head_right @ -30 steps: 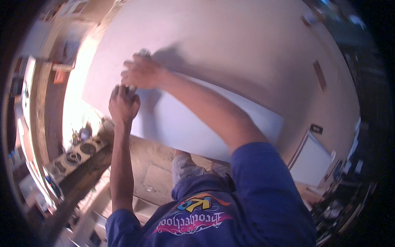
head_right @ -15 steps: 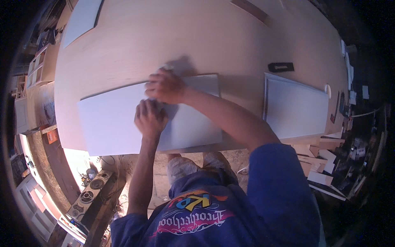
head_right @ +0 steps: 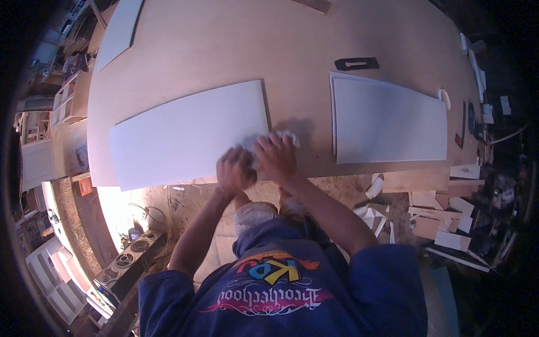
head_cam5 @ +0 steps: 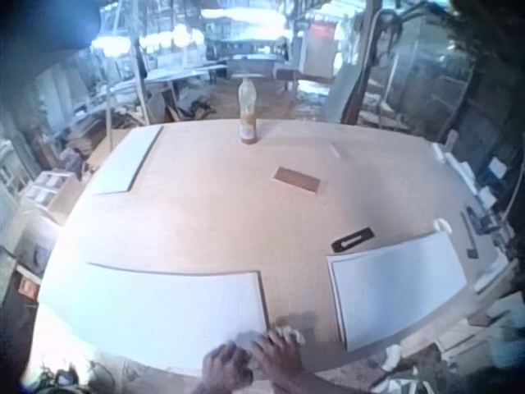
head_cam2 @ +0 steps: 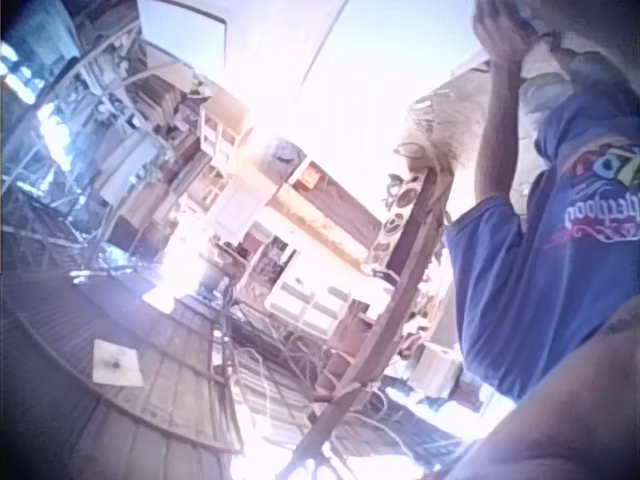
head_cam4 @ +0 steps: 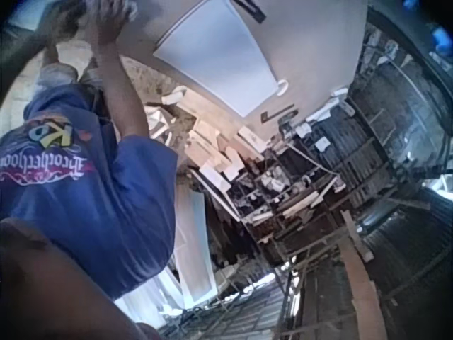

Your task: The person wipes a white rectangular panel with a cloth, then uses a utility knife to trim the edges. They repeat this process on multiple panels, flipping them over to work on different sides.

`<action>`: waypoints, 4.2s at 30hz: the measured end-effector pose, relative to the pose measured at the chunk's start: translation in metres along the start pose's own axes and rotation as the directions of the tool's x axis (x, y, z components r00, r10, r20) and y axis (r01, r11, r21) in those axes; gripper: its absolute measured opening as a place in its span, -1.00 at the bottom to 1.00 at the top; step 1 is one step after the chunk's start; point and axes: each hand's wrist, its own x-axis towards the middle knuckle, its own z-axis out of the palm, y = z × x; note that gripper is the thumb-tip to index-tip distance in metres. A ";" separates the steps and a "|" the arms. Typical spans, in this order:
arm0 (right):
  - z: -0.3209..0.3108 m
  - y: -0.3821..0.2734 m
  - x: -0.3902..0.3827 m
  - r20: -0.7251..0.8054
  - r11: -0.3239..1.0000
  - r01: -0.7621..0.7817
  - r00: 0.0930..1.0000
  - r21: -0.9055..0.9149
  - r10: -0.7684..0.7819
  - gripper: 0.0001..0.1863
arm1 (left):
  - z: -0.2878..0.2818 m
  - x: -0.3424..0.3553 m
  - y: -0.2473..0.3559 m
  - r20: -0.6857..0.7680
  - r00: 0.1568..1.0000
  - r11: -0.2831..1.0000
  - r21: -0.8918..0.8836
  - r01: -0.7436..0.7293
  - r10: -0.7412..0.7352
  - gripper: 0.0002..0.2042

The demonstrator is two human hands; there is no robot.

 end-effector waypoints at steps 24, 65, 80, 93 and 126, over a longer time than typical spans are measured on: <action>0.118 -0.316 0.253 -0.129 0.774 0.632 0.766 -0.031 -0.630 -0.90 | -0.215 -0.153 -0.271 -0.436 0.839 0.862 0.228 0.452 -0.324 -0.68; 0.094 -0.416 0.143 0.736 0.885 -0.133 0.617 0.446 -0.278 -0.67 | -0.313 -0.246 -0.252 0.038 0.802 0.716 -0.427 0.552 -0.596 -0.45; -0.006 -0.296 0.033 0.299 -0.028 -0.301 0.929 0.953 0.219 -0.15 | -0.282 -0.105 -0.114 0.634 0.696 0.127 -0.702 0.701 -0.336 -0.57; 0.021 -0.250 -0.060 0.368 -0.301 -0.212 0.581 0.930 0.726 -0.48 | -0.161 0.012 -0.169 0.420 0.855 0.924 0.089 -0.373 0.305 -0.39; 0.115 -0.310 0.047 -0.363 -0.042 -0.968 -0.134 0.248 0.922 -0.29 | -0.089 0.048 -0.194 0.591 0.587 0.613 0.188 -0.767 0.554 -0.28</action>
